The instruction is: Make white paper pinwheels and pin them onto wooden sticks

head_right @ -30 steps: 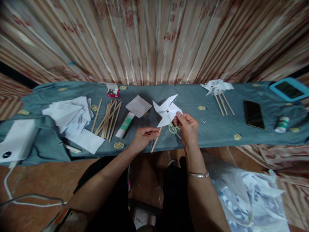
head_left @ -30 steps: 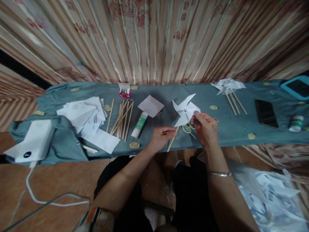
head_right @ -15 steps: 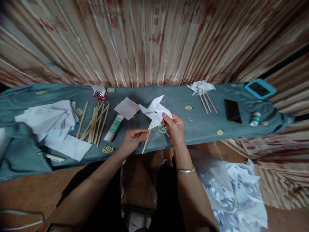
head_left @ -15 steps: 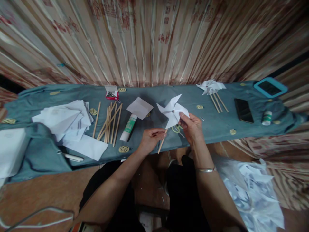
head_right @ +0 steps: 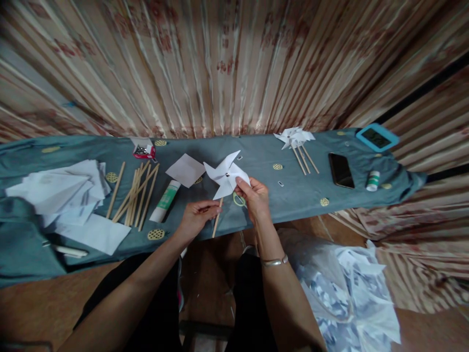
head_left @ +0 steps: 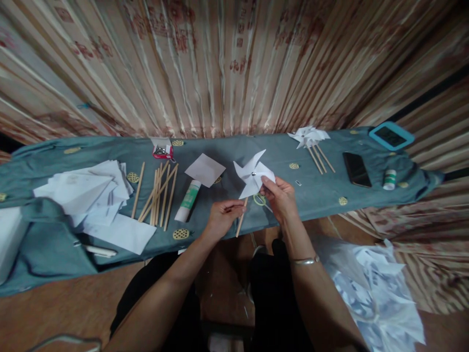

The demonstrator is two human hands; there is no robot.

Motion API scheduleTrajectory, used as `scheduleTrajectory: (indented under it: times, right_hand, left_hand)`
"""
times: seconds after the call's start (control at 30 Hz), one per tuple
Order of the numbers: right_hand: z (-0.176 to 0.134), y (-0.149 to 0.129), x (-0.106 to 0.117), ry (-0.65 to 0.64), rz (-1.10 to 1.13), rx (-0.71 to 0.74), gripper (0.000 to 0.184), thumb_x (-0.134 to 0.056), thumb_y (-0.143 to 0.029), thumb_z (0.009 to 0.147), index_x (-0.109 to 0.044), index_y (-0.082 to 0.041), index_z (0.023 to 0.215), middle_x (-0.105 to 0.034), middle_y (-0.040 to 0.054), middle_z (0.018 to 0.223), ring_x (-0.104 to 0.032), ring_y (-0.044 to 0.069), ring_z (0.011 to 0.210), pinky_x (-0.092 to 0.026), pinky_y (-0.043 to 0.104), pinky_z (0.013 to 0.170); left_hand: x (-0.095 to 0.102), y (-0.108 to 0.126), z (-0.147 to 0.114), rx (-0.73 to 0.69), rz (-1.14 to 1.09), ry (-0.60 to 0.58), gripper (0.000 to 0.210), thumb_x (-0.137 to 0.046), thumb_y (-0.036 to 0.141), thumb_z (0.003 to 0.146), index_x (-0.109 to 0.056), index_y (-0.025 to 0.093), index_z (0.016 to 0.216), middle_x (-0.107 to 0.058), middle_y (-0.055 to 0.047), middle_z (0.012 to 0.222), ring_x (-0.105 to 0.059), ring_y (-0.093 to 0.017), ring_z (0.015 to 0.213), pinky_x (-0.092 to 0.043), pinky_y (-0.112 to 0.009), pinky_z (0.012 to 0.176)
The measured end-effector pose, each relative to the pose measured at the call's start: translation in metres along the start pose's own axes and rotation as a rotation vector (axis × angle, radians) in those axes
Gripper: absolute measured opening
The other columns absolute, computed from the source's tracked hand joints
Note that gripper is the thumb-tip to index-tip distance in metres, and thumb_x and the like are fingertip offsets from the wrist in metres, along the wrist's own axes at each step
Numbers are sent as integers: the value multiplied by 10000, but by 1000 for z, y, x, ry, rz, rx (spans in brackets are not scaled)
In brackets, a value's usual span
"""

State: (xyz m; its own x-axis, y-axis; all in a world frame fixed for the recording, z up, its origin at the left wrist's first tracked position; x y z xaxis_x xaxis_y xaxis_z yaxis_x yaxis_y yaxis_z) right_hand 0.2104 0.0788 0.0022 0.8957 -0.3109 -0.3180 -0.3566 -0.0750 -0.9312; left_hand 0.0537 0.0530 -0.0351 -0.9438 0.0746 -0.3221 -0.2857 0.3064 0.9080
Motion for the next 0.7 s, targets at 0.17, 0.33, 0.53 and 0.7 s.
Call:
scheduleTrajectory:
  times: [0.17,0.33,0.53,0.7]
  right_hand:
    - [1,1,0,2,26,-20,316,-871,-377,492,-700,-165,652,-625,-37,543,-513,36,468,-437,146,462]
    - [0,1,1,-5,27,-19,301,-870,-373,502,-698,-165,634,-620,-39,525,-515,36,467,-440,144,467]
    - [-1,2,1,-16,24,-32,282,-861,-358,524,-703,-160,646,-634,-31,535,-530,39,469,-445,147,479]
    - [-1,2,1,-52,44,-27,282,-865,-360,539,-720,-170,690,-652,-26,566,-556,51,495,-459,150,493]
  left_hand:
    - [-1,0,1,-19,28,-7,203,-788,253,537,-768,162,718,-699,-3,602,-565,-101,522,-476,-228,569]
    - [-3,1,1,-13,8,-16,184,-786,230,531,-767,166,702,-682,10,569,-539,-84,501,-456,-211,553]
    - [-3,0,2,-5,-18,-7,179,-795,225,515,-762,170,682,-685,11,569,-554,-89,511,-464,-214,565]
    - [-3,0,2,5,-11,9,192,-802,233,511,-764,166,687,-690,2,573,-561,-94,516,-461,-216,559]
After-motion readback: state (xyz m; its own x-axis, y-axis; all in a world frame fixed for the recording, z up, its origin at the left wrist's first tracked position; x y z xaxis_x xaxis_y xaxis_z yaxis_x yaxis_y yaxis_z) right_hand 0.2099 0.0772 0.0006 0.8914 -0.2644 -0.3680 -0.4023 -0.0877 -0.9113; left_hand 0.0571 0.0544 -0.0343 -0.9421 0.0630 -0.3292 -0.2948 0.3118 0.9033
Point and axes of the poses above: each hand's wrist, its own z-axis towards the middle knuckle, its own x-axis out of the back of the hand, y = z × x, the point moved 4 cm from there along z, towards the middle knuckle
